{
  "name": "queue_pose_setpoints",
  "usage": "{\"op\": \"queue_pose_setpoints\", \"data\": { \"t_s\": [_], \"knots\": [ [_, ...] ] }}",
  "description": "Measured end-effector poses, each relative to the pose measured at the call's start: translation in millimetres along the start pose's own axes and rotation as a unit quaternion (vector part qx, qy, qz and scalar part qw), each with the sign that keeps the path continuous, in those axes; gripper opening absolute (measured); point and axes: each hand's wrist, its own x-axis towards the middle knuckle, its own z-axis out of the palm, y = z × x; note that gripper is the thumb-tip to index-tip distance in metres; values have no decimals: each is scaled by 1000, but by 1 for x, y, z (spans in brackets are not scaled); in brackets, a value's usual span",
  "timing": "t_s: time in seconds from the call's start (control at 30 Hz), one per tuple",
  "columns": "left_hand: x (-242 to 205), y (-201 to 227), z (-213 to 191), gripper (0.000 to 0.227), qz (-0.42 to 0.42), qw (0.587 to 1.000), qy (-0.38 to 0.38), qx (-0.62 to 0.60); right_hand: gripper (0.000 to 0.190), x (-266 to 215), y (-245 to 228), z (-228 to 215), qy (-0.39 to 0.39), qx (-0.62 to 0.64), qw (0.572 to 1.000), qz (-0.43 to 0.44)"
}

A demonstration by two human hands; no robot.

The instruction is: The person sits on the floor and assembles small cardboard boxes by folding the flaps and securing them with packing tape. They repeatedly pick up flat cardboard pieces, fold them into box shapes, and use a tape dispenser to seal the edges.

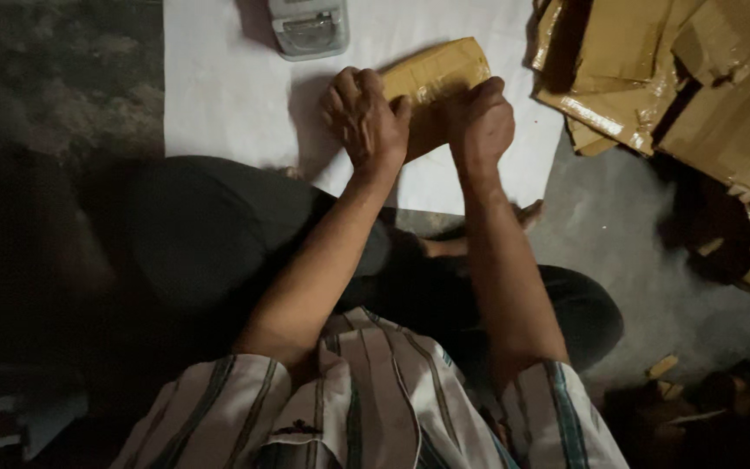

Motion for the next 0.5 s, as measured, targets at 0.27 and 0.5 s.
{"op": "queue_pose_setpoints", "data": {
  "t_s": [0.27, 0.5],
  "knots": [
    [-5, -1, 27, 60, 245, 962, -102, 63, 51, 6, 3, 4, -38, 3, 999, 19],
    [-2, -1, 25, 69, 221, 962, -135, 83, 73, -9, 53, -3, 54, -57, 997, 11]
  ]
}}
